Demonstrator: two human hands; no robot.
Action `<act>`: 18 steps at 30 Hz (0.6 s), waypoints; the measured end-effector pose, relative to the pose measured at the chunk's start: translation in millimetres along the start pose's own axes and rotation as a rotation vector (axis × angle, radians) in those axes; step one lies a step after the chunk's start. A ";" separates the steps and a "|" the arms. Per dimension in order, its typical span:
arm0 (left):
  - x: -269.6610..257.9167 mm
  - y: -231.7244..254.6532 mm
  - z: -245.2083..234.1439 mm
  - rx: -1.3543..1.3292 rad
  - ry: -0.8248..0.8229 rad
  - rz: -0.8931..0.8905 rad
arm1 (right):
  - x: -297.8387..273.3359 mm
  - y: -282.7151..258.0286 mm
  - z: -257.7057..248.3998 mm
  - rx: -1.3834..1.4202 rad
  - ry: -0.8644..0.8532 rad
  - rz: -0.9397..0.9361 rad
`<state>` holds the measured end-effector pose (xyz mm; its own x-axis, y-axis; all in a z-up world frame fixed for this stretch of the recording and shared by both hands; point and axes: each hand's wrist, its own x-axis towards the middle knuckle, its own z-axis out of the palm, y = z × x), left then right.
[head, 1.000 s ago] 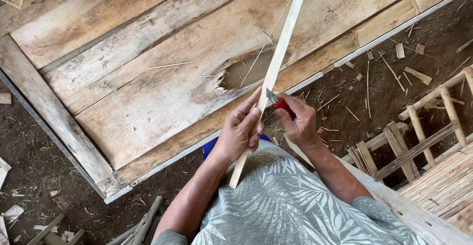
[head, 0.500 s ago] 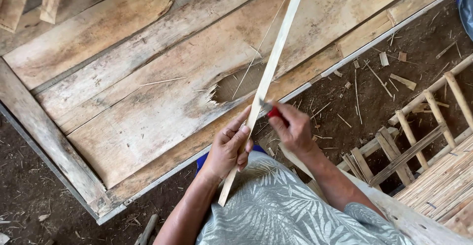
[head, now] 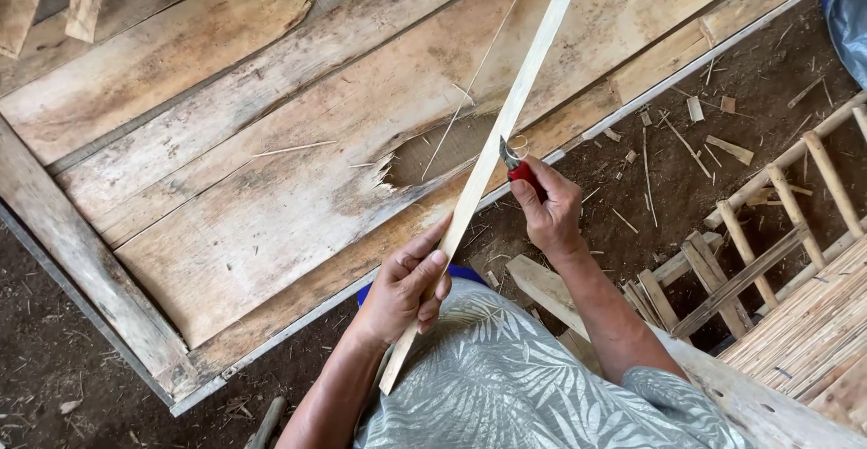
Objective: Shaving thin strips of wood with a utility knife and fitting them onto a wooden structure.
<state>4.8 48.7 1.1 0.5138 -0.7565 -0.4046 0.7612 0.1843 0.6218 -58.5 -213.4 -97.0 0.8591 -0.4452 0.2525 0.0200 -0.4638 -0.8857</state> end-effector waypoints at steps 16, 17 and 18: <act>-25.1 -3.2 -7.6 -0.036 -0.068 -0.241 | 28.1 0.3 -50.3 -0.101 0.072 -0.052; -25.9 -3.3 -8.3 -0.030 -0.084 -0.238 | 28.7 -1.9 -51.5 -0.112 0.080 -0.064; -26.6 -3.2 -9.0 -0.025 -0.099 -0.235 | 29.4 -4.2 -52.5 -0.123 0.088 -0.077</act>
<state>-7.8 73.9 3.8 0.2808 -0.8381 -0.4676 0.8653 0.0104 0.5011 -60.3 -264.8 -65.4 0.8090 -0.4680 0.3557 0.0162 -0.5870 -0.8094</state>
